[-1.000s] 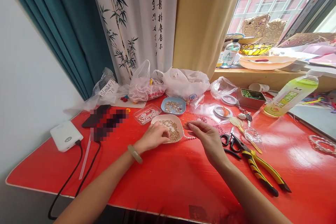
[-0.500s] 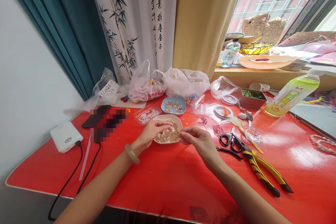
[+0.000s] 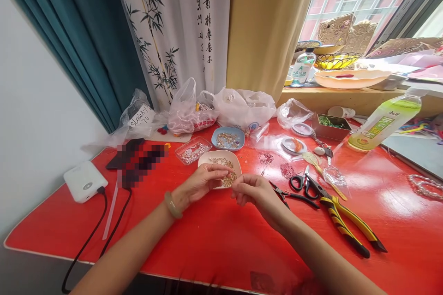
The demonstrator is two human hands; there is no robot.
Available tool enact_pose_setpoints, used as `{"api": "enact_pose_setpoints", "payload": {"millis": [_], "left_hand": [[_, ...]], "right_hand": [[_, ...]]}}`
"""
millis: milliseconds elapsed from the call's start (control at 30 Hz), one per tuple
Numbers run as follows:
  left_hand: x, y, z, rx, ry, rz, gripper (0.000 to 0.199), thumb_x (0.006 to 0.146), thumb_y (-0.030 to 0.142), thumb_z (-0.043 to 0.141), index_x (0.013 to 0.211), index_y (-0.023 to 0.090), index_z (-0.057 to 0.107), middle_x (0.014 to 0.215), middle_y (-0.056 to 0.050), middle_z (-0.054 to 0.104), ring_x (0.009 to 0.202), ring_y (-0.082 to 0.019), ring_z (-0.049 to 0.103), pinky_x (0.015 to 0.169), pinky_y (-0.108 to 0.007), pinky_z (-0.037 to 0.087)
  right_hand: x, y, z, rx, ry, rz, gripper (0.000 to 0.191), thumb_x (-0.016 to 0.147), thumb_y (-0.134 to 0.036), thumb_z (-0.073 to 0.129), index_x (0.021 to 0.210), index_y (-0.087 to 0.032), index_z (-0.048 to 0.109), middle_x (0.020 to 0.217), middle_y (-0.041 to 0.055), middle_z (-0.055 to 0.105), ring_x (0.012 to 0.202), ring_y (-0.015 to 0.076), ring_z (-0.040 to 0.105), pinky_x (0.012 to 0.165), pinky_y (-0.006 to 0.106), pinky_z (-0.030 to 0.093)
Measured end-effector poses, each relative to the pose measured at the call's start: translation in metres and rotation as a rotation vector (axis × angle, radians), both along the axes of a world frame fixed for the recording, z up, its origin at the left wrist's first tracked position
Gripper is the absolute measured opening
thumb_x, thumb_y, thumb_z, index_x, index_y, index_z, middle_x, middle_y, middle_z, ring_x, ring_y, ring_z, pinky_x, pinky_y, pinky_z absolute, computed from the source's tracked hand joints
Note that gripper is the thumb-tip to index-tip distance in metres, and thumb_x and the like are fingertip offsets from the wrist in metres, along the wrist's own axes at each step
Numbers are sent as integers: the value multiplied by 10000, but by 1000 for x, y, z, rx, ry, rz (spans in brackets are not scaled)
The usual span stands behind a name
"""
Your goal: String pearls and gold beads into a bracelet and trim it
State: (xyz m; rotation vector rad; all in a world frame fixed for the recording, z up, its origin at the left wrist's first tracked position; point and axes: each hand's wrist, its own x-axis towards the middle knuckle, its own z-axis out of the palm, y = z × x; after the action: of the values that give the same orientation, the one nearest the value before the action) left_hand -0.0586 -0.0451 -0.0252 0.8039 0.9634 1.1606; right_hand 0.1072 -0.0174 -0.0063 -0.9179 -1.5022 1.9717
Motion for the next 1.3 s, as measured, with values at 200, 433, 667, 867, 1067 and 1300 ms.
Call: {"api": "enact_pose_setpoints", "payload": {"millis": [200, 433, 667, 867, 1067, 1300], "left_hand": [[2, 0, 2, 2, 26, 12, 182, 598, 220, 704, 757, 135, 683, 735, -41, 625, 643, -92, 517, 587, -198, 378], [3, 1, 2, 4, 19, 10, 172, 602, 222, 698, 754, 141, 685, 728, -35, 631, 638, -90, 524, 606, -205, 382], [0, 1, 0, 6, 3, 3, 166, 621, 199, 685, 774, 135, 686, 730, -32, 630, 640, -76, 526, 597, -186, 388], [-2, 1, 2, -7, 11, 15, 171, 604, 211, 697, 759, 137, 692, 727, -35, 640, 650, -78, 536, 585, -175, 387], [-4, 2, -1, 2, 49, 4, 178, 617, 218, 689, 779, 144, 692, 755, -43, 649, 661, -82, 539, 590, -174, 390], [-4, 3, -2, 0, 80, 7, 158, 617, 216, 688, 758, 146, 693, 833, -48, 654, 657, -73, 525, 588, -174, 383]], "right_hand": [[0, -1, 2, -20, -16, 0, 133, 612, -256, 602, 542, -148, 567, 522, -2, 589, 424, 67, 475, 467, 207, 374], [-1, -3, 6, -27, -19, -2, 133, 593, -256, 613, 525, -154, 564, 507, -9, 584, 419, 65, 463, 460, 207, 359], [0, 0, 2, -28, -28, 6, 135, 612, -246, 607, 535, -144, 564, 512, -5, 589, 409, 58, 460, 457, 202, 357], [0, 0, 1, -34, -21, 29, 138, 615, -243, 619, 537, -142, 566, 503, -6, 588, 406, 55, 454, 449, 196, 353], [0, 1, 0, -29, -21, 36, 141, 621, -249, 611, 546, -138, 566, 515, -6, 587, 411, 54, 458, 455, 196, 357], [0, 2, -1, -18, -28, 46, 130, 617, -232, 604, 543, -137, 555, 506, -7, 581, 418, 58, 463, 459, 198, 365]]}}
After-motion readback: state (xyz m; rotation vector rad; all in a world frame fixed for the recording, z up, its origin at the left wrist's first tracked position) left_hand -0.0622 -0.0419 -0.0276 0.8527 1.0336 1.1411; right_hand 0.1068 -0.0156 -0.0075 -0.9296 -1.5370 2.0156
